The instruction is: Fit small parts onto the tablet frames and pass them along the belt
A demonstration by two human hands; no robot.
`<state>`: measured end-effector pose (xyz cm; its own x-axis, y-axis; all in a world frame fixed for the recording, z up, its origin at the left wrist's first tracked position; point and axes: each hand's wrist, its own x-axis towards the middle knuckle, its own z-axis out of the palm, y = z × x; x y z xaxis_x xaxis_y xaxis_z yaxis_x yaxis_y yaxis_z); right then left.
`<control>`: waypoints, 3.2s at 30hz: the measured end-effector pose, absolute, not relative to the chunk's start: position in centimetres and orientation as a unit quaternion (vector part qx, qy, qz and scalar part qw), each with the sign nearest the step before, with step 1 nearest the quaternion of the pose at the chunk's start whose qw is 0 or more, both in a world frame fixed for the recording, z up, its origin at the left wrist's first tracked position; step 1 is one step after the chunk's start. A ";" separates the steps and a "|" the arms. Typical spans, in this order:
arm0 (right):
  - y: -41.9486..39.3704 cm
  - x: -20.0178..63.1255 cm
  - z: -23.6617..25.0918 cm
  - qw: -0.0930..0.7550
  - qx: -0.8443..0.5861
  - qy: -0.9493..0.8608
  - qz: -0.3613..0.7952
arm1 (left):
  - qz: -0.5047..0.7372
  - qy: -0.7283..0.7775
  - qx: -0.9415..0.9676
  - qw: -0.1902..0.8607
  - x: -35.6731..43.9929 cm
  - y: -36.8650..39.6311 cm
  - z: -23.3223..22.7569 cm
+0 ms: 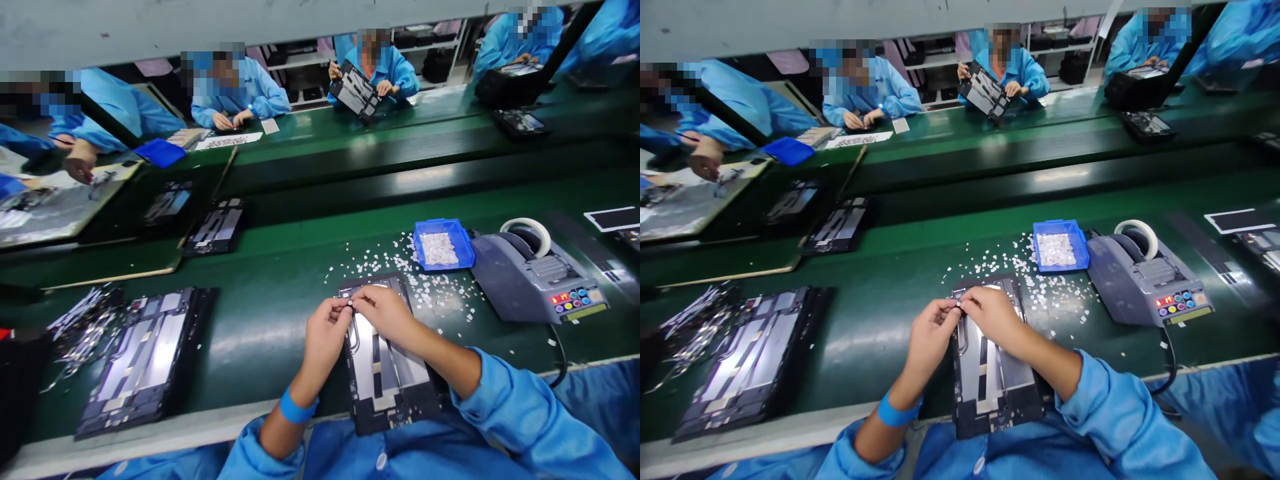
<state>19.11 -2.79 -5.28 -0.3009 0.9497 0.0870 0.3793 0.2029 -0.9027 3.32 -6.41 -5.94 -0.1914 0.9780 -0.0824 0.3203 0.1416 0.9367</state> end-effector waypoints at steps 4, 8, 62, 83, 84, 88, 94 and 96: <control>-3.4 19.1 -5.9 0.349 -0.458 -0.789 0.215 | 0.438 0.640 0.492 0.397 3.4 -6.2 -5.6; -4.0 19.2 -5.9 0.324 -0.435 -0.836 0.084 | 0.429 0.648 0.509 0.371 3.3 -6.3 -5.2; 0.0 29.1 -1.8 0.200 -0.654 -0.726 0.076 | 0.437 0.616 0.450 0.477 1.3 -5.2 -5.7; -2.2 17.7 -4.5 0.227 -0.497 -0.823 0.152 | 0.439 0.624 0.471 0.443 2.0 -6.5 -5.2; -1.6 18.7 -4.2 0.237 -0.508 -0.814 0.153 | 0.444 0.620 0.458 0.456 1.9 -6.3 -5.4; 0.8 26.1 -2.5 0.281 -0.608 -0.733 0.115 | 0.464 0.605 0.421 0.491 1.6 -5.9 -6.1; 0.0 29.5 -1.7 0.182 -0.679 -0.704 0.097 | 0.445 0.605 0.453 0.481 1.5 -6.2 -5.6; -1.2 26.6 -1.9 0.201 -0.606 -0.752 0.164 | 0.422 0.614 0.489 0.454 1.1 -6.4 -5.1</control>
